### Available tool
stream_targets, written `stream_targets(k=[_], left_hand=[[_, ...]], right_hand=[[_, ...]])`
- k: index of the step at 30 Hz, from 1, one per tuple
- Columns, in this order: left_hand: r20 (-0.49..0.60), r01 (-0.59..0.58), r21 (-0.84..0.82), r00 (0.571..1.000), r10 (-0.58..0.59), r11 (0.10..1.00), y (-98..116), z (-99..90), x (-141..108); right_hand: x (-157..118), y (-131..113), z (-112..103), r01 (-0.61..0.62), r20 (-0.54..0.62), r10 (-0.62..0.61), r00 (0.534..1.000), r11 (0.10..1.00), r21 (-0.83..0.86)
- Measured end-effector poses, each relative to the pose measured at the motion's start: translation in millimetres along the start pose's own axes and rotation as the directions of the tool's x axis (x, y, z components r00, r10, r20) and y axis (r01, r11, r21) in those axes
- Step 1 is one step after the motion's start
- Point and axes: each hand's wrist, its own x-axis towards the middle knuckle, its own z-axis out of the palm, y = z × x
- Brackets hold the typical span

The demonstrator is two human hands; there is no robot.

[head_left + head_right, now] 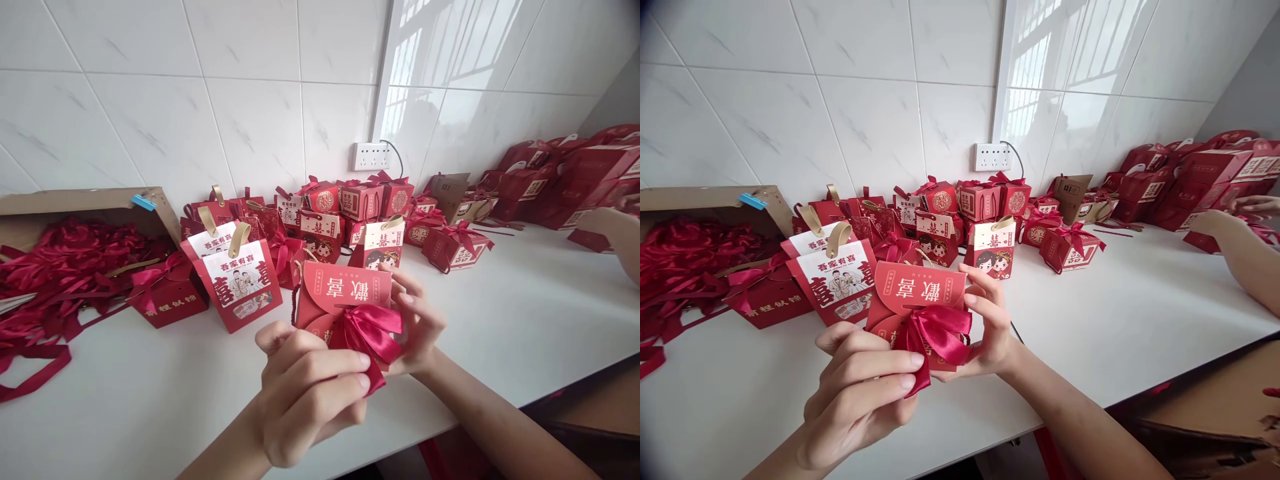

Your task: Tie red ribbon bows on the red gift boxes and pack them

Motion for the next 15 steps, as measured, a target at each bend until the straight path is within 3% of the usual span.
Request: stream_targets(k=[6, 8, 9, 10, 11, 13, 15], left_hand=[[-0.045, -0.011, -0.024, 0.999, 0.010, 1.000, 0, 5.1, -4], [-0.102, 0.082, -0.065, 0.991, -0.088, 0.995, -1, 7.8, -5], [-0.153, 0.188, -0.095, 0.968, -0.201, 0.978, -4, 9.4, -5], [-0.205, 0.325, -0.138, 0.915, -0.348, 0.936, -8, 11.1, -6], [-0.242, 0.474, -0.200, 0.824, -0.512, 0.857, -14, 13.0, -7], [-0.224, 0.715, -0.350, 0.563, -0.795, 0.605, -32, 17.0, -10], [-0.068, 0.840, -0.437, 0.326, -0.943, 0.321, -52, 21.1, -16]], right_hand=[[4, 2, -3, 0.053, 0.025, -0.055, 0.998, 0.996, 0.072], [5, 6, -4, 0.060, 0.045, -0.065, 0.997, 0.992, 0.107], [5, 8, -5, 0.064, 0.056, -0.071, 0.996, 0.991, 0.116], [4, 11, -6, 0.067, 0.072, -0.076, 0.994, 0.990, 0.122], [4, 14, -7, 0.063, 0.097, -0.076, 0.992, 0.989, 0.130], [5, 19, -8, 0.010, 0.144, -0.035, 0.989, 0.986, 0.169], [7, 21, -8, -0.167, 0.194, 0.123, 0.973, 0.959, 0.228]])
